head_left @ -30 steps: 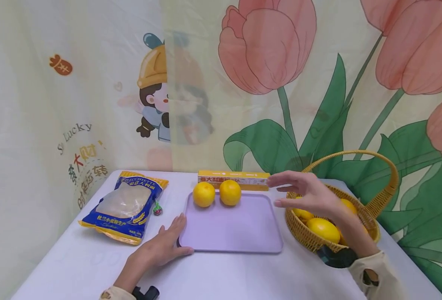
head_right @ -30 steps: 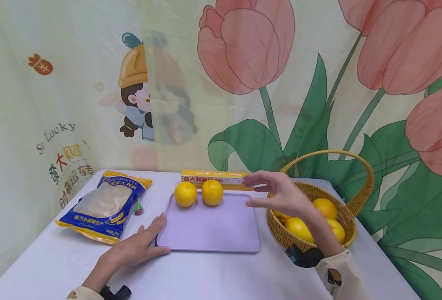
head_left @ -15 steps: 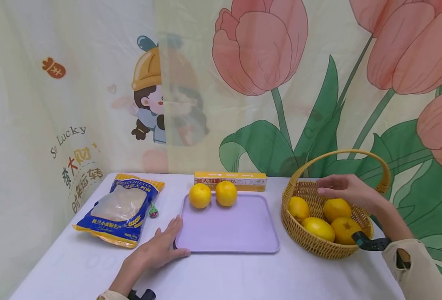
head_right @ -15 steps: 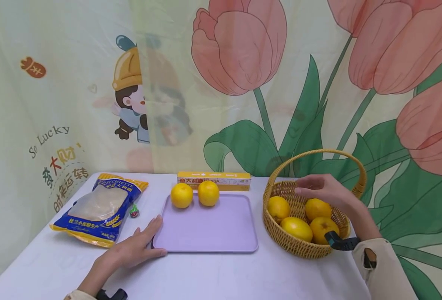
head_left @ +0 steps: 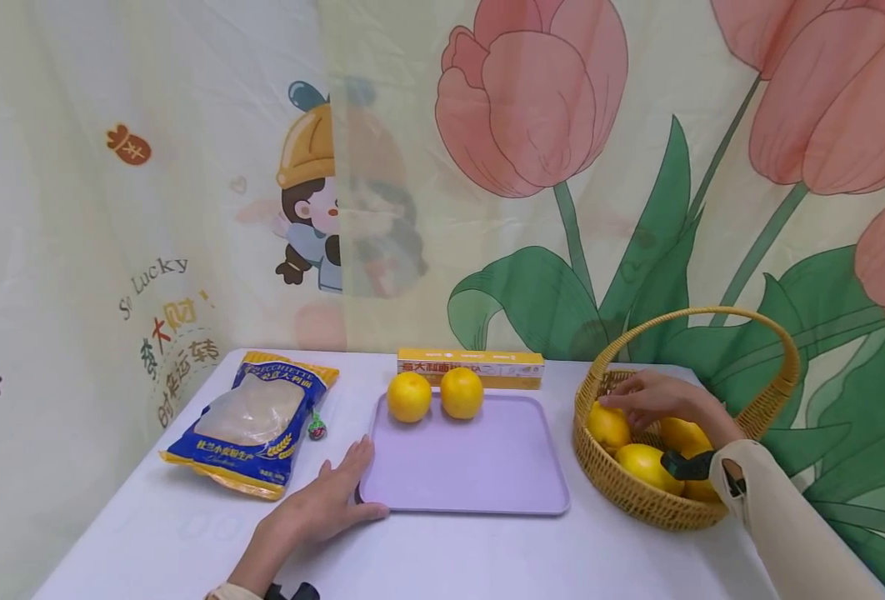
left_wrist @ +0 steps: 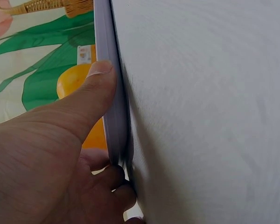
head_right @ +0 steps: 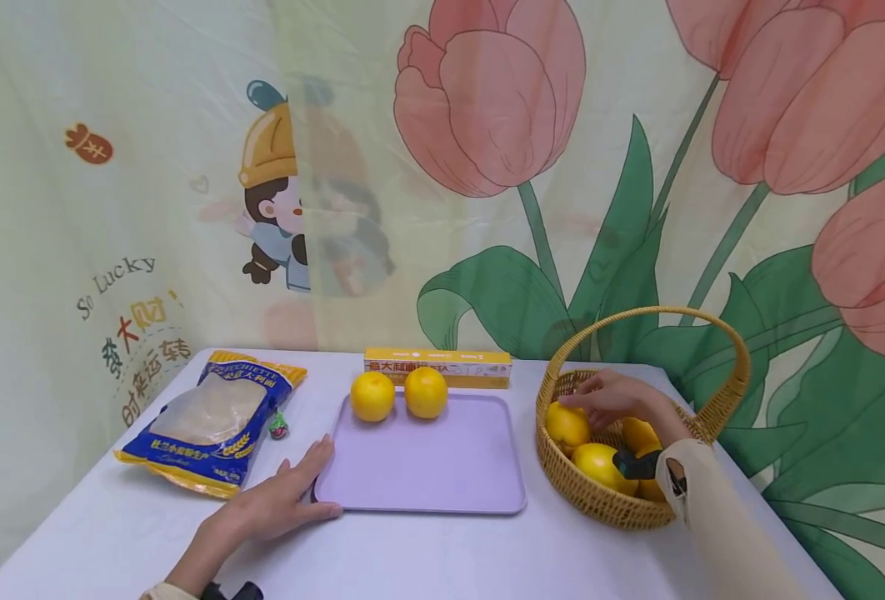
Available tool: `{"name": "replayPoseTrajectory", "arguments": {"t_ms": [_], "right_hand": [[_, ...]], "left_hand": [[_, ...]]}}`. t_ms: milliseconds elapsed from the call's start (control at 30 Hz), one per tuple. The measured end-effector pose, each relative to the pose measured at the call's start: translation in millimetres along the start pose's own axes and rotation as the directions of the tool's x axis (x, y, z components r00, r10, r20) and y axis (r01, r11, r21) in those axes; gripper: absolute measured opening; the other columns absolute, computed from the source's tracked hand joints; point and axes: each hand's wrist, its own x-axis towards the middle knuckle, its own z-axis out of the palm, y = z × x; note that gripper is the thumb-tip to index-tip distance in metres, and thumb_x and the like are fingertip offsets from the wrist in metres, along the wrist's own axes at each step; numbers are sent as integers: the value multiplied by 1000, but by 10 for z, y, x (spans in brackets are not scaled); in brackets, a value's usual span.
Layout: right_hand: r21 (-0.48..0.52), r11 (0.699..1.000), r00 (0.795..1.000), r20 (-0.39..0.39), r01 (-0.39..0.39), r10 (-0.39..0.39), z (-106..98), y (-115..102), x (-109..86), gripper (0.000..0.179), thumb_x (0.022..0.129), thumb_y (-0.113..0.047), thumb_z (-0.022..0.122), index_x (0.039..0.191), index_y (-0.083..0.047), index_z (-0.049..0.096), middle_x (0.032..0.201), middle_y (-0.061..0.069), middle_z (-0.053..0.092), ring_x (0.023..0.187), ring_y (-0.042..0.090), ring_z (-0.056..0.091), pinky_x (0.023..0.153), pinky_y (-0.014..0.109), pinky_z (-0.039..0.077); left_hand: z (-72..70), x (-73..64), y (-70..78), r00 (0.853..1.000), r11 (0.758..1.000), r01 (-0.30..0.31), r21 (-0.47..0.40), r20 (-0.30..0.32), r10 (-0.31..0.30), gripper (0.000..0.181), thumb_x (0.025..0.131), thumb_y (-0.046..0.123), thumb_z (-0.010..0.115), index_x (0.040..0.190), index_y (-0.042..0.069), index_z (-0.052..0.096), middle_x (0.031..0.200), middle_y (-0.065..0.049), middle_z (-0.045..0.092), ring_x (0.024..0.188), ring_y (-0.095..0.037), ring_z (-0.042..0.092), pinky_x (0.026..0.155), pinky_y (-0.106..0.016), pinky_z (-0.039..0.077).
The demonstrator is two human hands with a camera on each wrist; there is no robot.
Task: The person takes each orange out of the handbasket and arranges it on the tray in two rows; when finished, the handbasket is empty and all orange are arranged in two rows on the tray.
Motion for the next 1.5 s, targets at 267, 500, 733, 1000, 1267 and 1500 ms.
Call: {"name": "replayPoseTrajectory", "arguments": {"t_ms": [267, 500, 733, 1000, 1267, 1500], "right_hand": [[18, 999, 996, 82, -34, 32, 78, -38, 32, 46, 111, -40, 61, 117, 3, 75, 91, 6, 65, 79, 20, 65, 78, 33, 64], [43, 996, 996, 38, -81, 79, 111, -28, 12, 57, 106, -46, 68, 130, 6, 65, 100, 10, 65, 82, 22, 66, 78, 35, 64], [63, 998, 998, -63, -19, 23, 178, 21, -45, 74, 100, -40, 79, 145, 13, 54, 122, 18, 67, 92, 24, 65, 84, 37, 65], [9, 998, 984, -170, 55, -52, 138, -5, -223, 79, 94, -39, 85, 149, 9, 54, 129, 21, 67, 103, 28, 62, 89, 40, 59], [-47, 974, 923, -311, 221, -225, 153, 1, -490, 70, 95, -28, 86, 150, 4, 56, 135, 20, 68, 114, 31, 63, 91, 36, 56], [-35, 962, 888, -377, 269, -262, 181, -113, -752, 74, 93, -24, 87, 154, 0, 53, 143, 21, 63, 121, 29, 64, 91, 24, 58]], "left_hand": [[11, 8, 15, 1000, 1000, -1, 21, -13, 2, 101, 97, 40, 81, 166, -9, 26, 175, -29, 20, 163, -45, 18, 131, -69, 10], [18, 22, -10, 1000, 1000, 15, 13, -9, -15, 103, 96, 42, 81, 167, -7, 25, 175, -28, 19, 164, -45, 17, 131, -69, 9], [5, 4, 14, 1000, 1000, 23, 16, 3, -23, 101, 97, 40, 81, 167, -7, 25, 175, -28, 19, 164, -45, 17, 131, -69, 10], [3, 9, 16, 1000, 999, 31, 22, 0, -31, 101, 97, 41, 81, 167, -6, 26, 176, -27, 19, 164, -45, 18, 131, -69, 10], [7, 15, 45, 999, 998, 48, 28, 6, -48, 101, 97, 41, 81, 168, -5, 26, 176, -26, 20, 164, -43, 18, 131, -68, 11], [-6, 8, 34, 999, 999, 32, 30, 4, -33, 101, 97, 41, 80, 167, -7, 25, 175, -28, 19, 164, -45, 17, 131, -68, 10]]}}
